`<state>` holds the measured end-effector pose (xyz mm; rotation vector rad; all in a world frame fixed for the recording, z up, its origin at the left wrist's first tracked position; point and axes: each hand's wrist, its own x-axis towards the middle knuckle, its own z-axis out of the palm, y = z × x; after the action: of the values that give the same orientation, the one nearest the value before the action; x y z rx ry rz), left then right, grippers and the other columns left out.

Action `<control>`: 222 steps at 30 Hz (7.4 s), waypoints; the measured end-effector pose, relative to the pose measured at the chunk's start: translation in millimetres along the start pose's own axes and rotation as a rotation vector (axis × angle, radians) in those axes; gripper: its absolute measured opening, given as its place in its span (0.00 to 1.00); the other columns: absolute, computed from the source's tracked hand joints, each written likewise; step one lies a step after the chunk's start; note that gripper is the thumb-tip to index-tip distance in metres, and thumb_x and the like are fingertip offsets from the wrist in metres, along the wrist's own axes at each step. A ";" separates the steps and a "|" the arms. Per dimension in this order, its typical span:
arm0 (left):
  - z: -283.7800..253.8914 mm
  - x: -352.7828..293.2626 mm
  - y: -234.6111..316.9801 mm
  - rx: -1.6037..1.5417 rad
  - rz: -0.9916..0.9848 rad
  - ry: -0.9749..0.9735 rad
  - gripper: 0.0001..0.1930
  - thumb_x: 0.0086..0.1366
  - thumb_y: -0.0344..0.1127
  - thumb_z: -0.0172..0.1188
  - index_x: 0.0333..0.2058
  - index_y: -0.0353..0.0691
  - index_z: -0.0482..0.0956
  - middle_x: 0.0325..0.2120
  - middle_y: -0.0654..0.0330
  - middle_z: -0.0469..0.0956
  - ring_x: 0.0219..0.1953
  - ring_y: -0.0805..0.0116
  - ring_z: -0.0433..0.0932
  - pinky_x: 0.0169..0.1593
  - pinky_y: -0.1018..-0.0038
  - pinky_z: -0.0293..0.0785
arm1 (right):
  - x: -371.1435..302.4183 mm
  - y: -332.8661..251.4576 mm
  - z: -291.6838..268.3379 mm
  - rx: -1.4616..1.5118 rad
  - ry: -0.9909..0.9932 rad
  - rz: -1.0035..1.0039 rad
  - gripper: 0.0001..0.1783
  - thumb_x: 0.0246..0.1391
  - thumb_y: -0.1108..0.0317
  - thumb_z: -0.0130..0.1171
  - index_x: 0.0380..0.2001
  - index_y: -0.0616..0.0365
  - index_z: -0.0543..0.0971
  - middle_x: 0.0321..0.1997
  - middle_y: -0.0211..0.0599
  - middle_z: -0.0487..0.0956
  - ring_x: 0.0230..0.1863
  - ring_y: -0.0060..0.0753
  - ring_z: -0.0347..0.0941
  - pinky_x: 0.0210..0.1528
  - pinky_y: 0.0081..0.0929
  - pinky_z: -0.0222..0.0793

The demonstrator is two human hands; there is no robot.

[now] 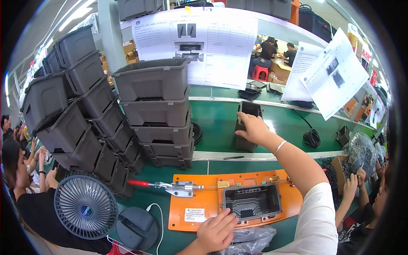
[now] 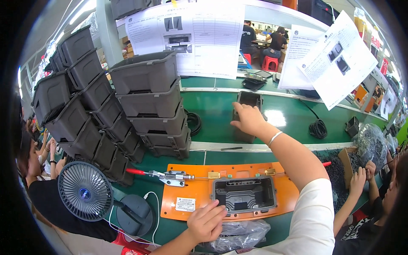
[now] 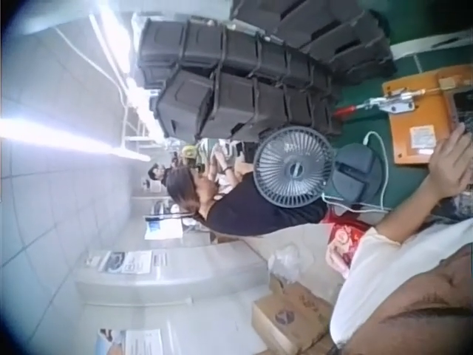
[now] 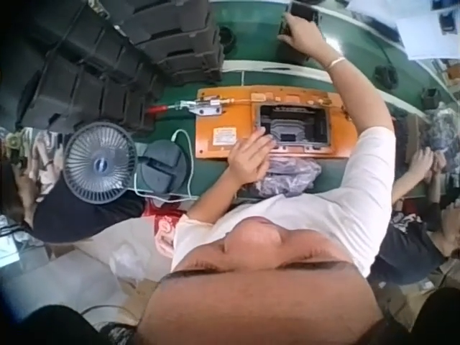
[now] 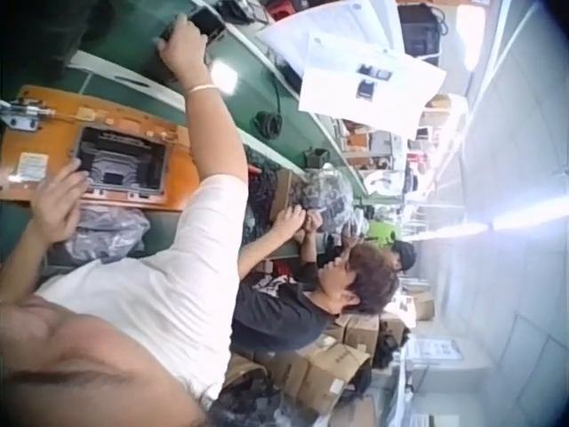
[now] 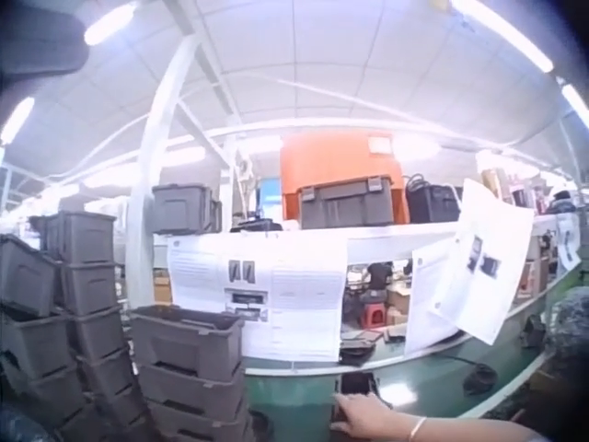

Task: Assembling small components into a plastic housing using a toggle clamp fixture.

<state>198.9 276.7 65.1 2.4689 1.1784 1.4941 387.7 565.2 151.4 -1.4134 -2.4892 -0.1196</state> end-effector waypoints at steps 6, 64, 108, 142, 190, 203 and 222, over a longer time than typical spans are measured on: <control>-0.4 9.0 8.1 0.043 0.018 0.008 0.16 0.47 0.27 0.58 0.37 0.39 0.82 0.37 0.60 0.81 0.46 0.60 0.79 0.35 0.74 0.73 | -12.4 39.4 -21.1 -0.223 -0.258 0.038 0.21 0.41 0.54 0.69 0.37 0.52 0.78 0.32 0.40 0.81 0.41 0.46 0.76 0.52 0.46 0.59; 8.1 -11.5 0.6 -0.001 0.031 0.090 0.16 0.52 0.28 0.57 0.42 0.41 0.80 0.43 0.61 0.79 0.52 0.62 0.76 0.40 0.71 0.75 | -90.3 -107.7 -173.7 0.296 0.782 -0.500 0.13 0.35 0.77 0.64 0.26 0.64 0.71 0.36 0.49 0.73 0.42 0.52 0.70 0.43 0.36 0.67; 3.2 -8.8 1.2 0.002 0.048 -0.057 0.14 0.51 0.25 0.54 0.38 0.33 0.77 0.41 0.48 0.79 0.49 0.43 0.75 0.50 0.58 0.70 | -373.2 56.9 -19.9 0.210 0.467 1.083 0.10 0.44 0.71 0.65 0.32 0.62 0.80 0.28 0.46 0.80 0.31 0.44 0.78 0.37 0.34 0.74; 7.6 -4.6 -2.8 0.015 0.065 -0.032 0.16 0.48 0.25 0.54 0.38 0.35 0.79 0.40 0.51 0.80 0.48 0.48 0.76 0.46 0.62 0.73 | -334.5 77.6 55.0 0.101 0.375 0.907 0.14 0.49 0.59 0.62 0.25 0.56 0.71 0.25 0.45 0.76 0.28 0.50 0.74 0.30 0.43 0.67; 6.4 88.9 11.5 -0.766 -0.385 -0.112 0.15 0.54 0.22 0.64 0.42 0.35 0.80 0.29 0.62 0.73 0.30 0.72 0.72 0.33 0.79 0.69 | -216.4 -107.7 -61.6 1.376 -0.017 0.286 0.11 0.61 0.71 0.49 0.38 0.67 0.77 0.31 0.33 0.78 0.31 0.21 0.72 0.36 0.20 0.68; -2.0 75.7 -10.7 -1.216 -0.876 -0.022 0.07 0.62 0.23 0.58 0.38 0.33 0.73 0.32 0.66 0.73 0.33 0.81 0.73 0.36 0.84 0.72 | -208.6 -80.1 -48.0 2.183 -0.210 0.592 0.15 0.56 0.73 0.55 0.47 0.61 0.71 0.47 0.44 0.74 0.33 0.25 0.69 0.36 0.20 0.68; -12.4 72.4 -21.4 -1.496 -0.892 -0.037 0.15 0.52 0.16 0.61 0.27 0.41 0.64 0.39 0.43 0.75 0.23 0.78 0.73 0.27 0.83 0.73 | -217.9 -76.9 -36.3 2.164 -0.300 0.728 0.18 0.67 0.56 0.41 0.39 0.60 0.74 0.36 0.55 0.80 0.20 0.29 0.71 0.22 0.20 0.66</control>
<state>195.3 332.0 117.9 0.7995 0.5268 1.1911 434.9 337.1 130.6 -0.8509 -0.6658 2.0881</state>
